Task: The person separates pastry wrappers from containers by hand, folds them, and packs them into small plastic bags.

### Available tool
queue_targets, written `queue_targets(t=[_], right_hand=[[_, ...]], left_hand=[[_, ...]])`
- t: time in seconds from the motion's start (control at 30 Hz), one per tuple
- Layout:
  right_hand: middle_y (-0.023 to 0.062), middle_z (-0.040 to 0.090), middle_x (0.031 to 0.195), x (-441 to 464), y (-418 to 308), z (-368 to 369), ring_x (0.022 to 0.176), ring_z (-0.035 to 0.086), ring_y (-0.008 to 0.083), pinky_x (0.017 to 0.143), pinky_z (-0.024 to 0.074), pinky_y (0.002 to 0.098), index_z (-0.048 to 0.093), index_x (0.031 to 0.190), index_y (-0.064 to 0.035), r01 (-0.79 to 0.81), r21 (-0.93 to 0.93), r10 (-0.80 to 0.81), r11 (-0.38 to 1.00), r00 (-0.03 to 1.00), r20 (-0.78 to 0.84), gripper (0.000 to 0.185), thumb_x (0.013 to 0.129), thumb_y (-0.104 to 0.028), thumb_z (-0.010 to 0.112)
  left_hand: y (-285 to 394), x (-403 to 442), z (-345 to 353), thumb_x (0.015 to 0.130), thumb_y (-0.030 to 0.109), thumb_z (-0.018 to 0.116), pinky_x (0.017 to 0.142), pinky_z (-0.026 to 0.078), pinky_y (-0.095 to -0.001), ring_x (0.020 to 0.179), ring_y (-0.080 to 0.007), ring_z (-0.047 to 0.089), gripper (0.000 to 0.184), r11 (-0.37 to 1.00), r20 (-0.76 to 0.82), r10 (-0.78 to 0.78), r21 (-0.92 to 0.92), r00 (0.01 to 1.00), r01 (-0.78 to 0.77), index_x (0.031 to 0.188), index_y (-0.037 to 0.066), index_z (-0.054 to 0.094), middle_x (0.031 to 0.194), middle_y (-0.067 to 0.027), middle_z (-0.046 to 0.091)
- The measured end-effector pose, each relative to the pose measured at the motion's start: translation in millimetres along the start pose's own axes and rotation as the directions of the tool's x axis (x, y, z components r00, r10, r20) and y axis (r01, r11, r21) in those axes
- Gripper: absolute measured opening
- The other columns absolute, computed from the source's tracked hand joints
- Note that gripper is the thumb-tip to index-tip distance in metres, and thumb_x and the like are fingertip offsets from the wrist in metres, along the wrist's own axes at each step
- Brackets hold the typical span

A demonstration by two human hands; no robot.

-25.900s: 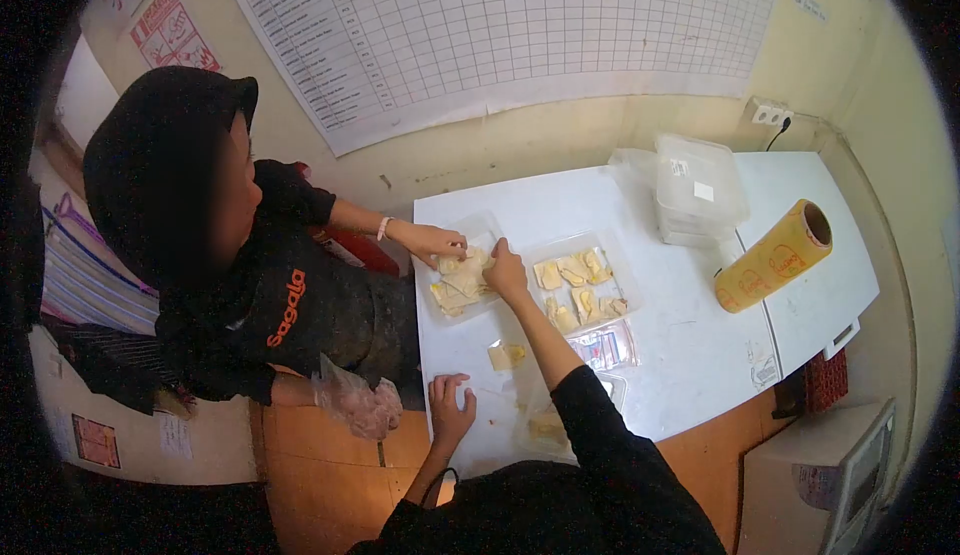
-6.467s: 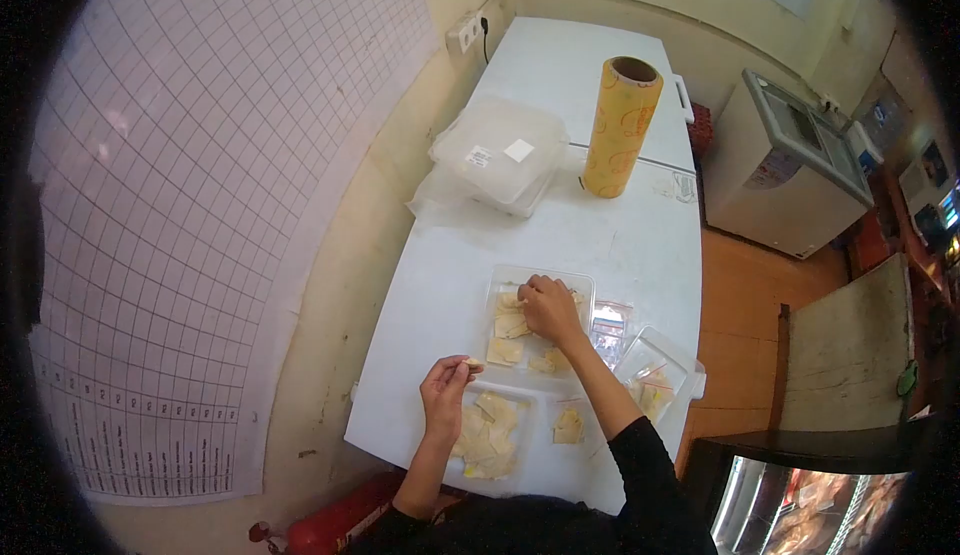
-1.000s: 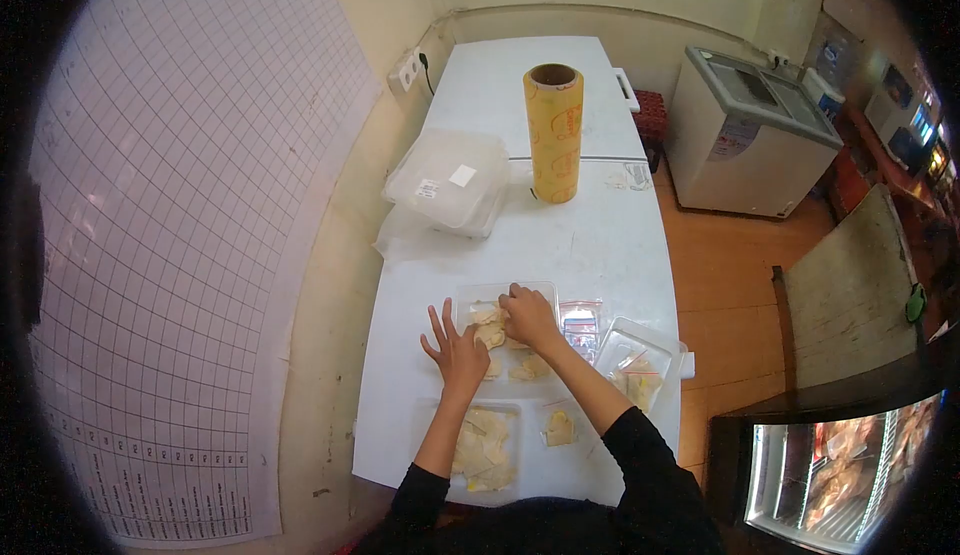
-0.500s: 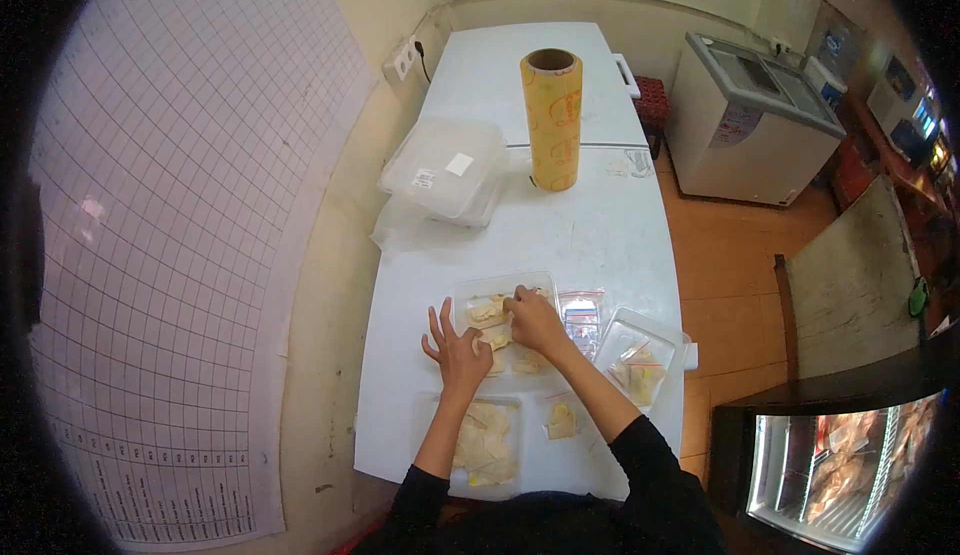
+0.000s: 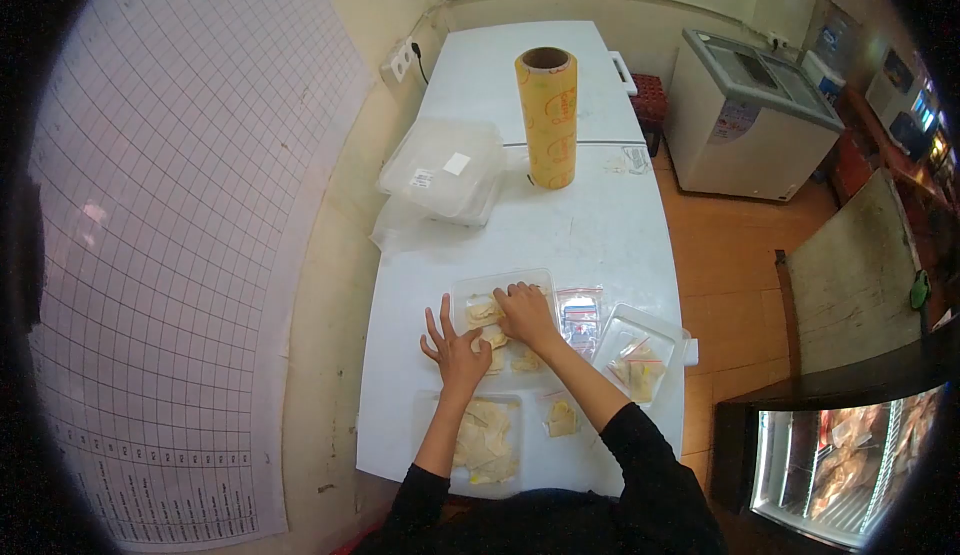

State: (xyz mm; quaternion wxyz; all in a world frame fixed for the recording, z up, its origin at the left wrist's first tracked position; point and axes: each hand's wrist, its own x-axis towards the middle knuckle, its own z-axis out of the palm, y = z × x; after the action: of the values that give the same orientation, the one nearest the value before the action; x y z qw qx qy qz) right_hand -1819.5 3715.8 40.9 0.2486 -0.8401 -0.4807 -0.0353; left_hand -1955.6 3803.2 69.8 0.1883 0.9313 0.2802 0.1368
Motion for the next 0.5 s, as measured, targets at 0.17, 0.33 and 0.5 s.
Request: queue_targets(t=[0.17, 0.33, 0.5], right_hand=[[0.0134, 0.060, 0.076, -1.8, -11.4, 4.3, 0.077, 0.058, 0.0320, 0.070, 0.0446, 0.0436, 0.059, 0.098, -0.0065, -0.214, 0.007, 0.213, 0.977, 0.973, -0.087, 0.038, 0.062, -0.016, 0.069], [0.0149, 0.065, 0.081, 6.4, -21.2, 12.1, 0.080, 0.062, 0.0323, 0.073, 0.0486, 0.0431, 0.060, 0.100, -0.0052, -0.504, 0.273, 0.515, 0.820, 0.856, 0.034, 0.040, 0.065, -0.020, 0.068], [0.0151, 0.067, 0.082, 15.2, -15.0, 25.1, 0.080, 0.065, 0.0299, 0.072, 0.0516, 0.0389, 0.063, 0.096, -0.0037, -0.612, 0.400, 0.603, 0.683, 0.781, 0.166, 0.036, 0.066, -0.024, 0.067]], left_hand=[[-2.6, 0.6, 2.8, 0.066, 0.018, 0.064, 0.102, 0.012, -0.0641, 0.141, -0.0377, 0.002, 0.023, 1.000, 0.006, -0.014, -0.010, 1.000, 0.014, 0.085, 0.011, 0.076, 0.154, -0.0058, 0.014], [-4.7, 0.5, 4.8, 0.065, 0.020, 0.065, 0.102, 0.013, -0.0627, 0.139, -0.0371, 0.005, 0.024, 0.999, 0.000, -0.026, -0.040, 1.000, 0.026, 0.085, 0.011, 0.076, 0.153, -0.0066, 0.015], [-7.3, 1.1, 4.3, 0.065, 0.021, 0.065, 0.103, 0.014, -0.0593, 0.138, -0.0363, 0.010, 0.023, 0.994, -0.015, -0.049, -0.094, 0.999, 0.047, 0.084, 0.012, 0.076, 0.152, -0.0069, 0.017]])
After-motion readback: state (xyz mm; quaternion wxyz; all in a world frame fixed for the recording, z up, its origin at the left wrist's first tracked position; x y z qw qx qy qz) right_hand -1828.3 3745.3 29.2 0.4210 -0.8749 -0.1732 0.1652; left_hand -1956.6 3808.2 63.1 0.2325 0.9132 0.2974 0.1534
